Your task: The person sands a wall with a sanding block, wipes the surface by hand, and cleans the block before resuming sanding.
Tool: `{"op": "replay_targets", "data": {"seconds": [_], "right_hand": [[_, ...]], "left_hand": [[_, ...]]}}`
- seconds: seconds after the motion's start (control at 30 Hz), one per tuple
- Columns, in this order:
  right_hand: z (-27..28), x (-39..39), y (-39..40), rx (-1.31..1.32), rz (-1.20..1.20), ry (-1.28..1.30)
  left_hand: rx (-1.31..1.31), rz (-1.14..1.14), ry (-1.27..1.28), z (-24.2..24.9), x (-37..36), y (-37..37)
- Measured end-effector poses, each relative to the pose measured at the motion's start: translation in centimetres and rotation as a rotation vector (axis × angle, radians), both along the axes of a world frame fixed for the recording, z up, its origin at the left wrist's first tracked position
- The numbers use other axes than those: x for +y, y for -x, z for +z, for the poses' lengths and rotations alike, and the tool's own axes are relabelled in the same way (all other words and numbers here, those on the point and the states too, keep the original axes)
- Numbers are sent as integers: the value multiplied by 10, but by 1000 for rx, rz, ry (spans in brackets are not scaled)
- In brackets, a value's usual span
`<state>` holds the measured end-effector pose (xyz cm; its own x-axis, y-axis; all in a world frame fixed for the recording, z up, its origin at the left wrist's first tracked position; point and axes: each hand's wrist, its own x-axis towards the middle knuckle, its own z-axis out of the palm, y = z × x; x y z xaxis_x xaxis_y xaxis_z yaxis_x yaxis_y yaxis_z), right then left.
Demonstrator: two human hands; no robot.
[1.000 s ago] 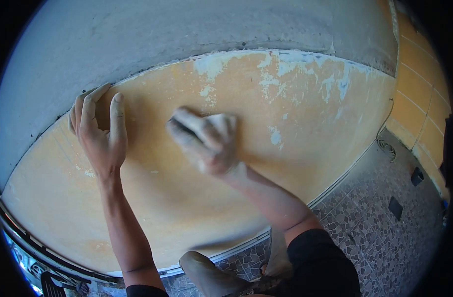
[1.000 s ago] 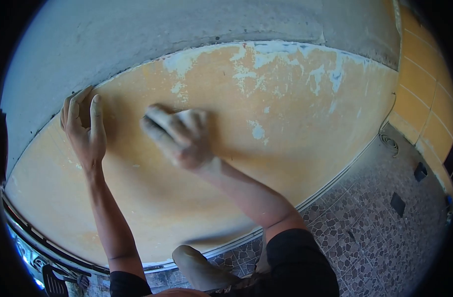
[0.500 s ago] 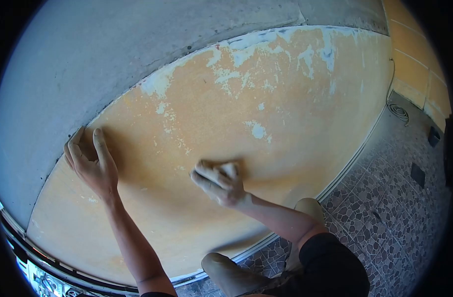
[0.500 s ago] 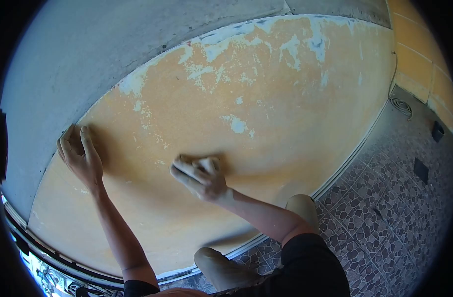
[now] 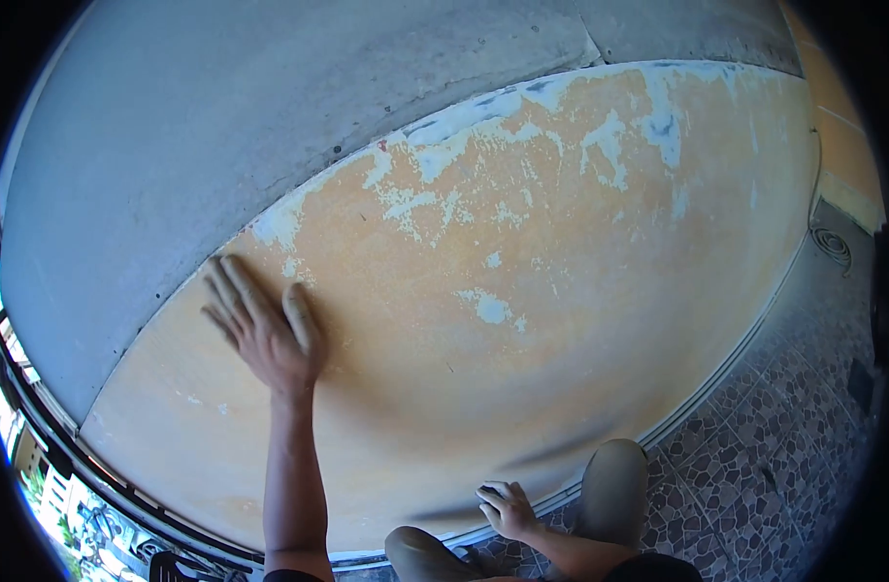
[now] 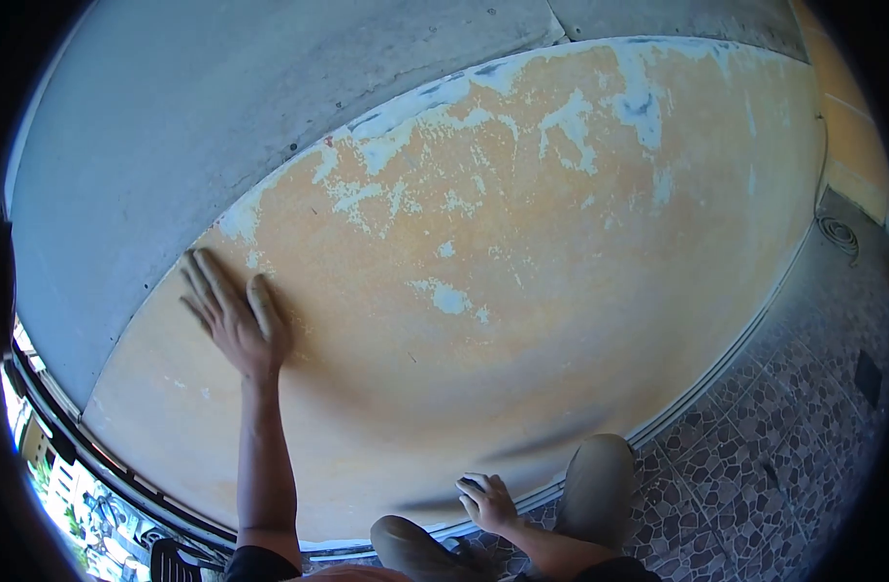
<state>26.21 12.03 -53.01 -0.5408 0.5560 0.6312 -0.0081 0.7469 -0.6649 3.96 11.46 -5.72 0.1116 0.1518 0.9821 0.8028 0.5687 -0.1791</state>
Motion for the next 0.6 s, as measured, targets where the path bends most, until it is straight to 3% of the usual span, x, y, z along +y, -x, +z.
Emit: {"op": "replay_targets", "data": {"seconds": [0.27,0.4,0.6], "right_hand": [[-7,9,7,-10,-77,117],[-17,10,6,-21,-60,116],[-23,9,-2,-72,-63,146]], "left_hand": [[121,-2,339,19,121,-122],[251,-128,476,20,183,-171],[404,-227,574,24,221,-198]]}}
